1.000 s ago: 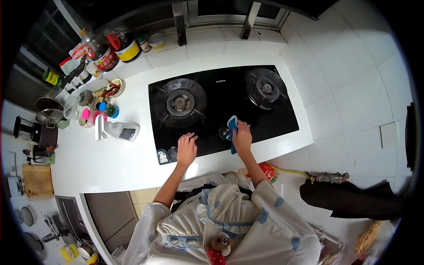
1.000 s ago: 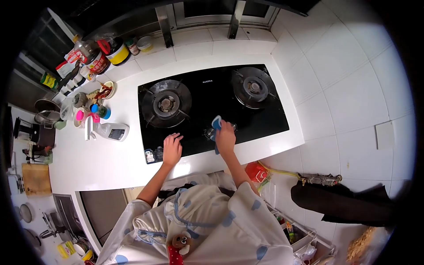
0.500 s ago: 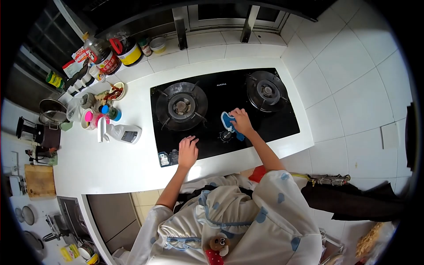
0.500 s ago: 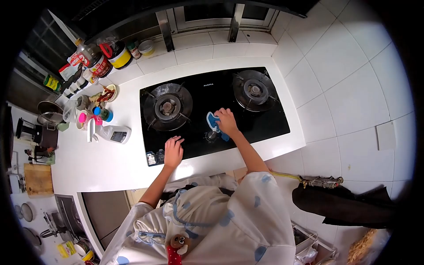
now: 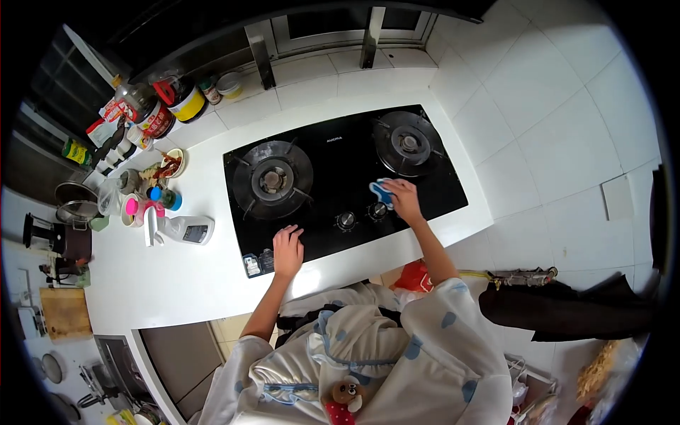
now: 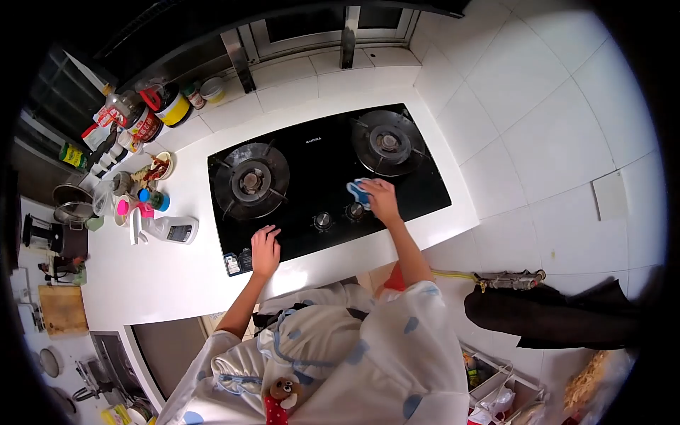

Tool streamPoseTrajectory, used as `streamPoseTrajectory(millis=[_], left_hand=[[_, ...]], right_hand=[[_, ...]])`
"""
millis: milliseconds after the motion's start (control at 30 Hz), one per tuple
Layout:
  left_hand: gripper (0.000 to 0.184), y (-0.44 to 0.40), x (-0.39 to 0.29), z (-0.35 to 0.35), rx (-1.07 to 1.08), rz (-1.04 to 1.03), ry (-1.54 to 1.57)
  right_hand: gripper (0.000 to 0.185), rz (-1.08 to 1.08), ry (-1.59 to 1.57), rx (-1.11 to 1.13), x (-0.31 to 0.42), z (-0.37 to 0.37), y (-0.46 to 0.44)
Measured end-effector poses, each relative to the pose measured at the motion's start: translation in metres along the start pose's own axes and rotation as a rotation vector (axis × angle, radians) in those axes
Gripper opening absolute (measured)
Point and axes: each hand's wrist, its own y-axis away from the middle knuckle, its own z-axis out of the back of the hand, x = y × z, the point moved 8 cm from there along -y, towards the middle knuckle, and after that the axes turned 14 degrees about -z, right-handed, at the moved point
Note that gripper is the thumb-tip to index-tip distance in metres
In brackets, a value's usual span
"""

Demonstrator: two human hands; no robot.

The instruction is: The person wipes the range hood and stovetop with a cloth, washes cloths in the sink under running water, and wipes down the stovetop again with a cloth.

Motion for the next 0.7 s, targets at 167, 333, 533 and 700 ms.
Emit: streamPoseTrajectory(millis=[167, 333, 533, 700], left_hand=[[0.026, -0.002, 0.0, 0.001, -0.004, 0.02, -0.003], [0.027, -0.002, 0.003, -0.003, -0.045, 0.059, 0.015], [0.033, -0.03, -0.03, -0.019, -0.008, 0.029, 0.319], [0.042, -0.047, -0.067, -0.037, 0.078, -0.133, 0.293]], right_hand=[[0.038, -0.241, 0.187, -0.181, -0.043, 0.039, 0.035], [0.039, -0.601, 0.379, -0.448, -0.062, 0.021, 0.023], [0.043, -0.1, 0.231, -0.015, -0.026, 0.005, 0.028], [0.04, -0.515, 0.466, -0.459, -0.078, 0.035, 0.029]])
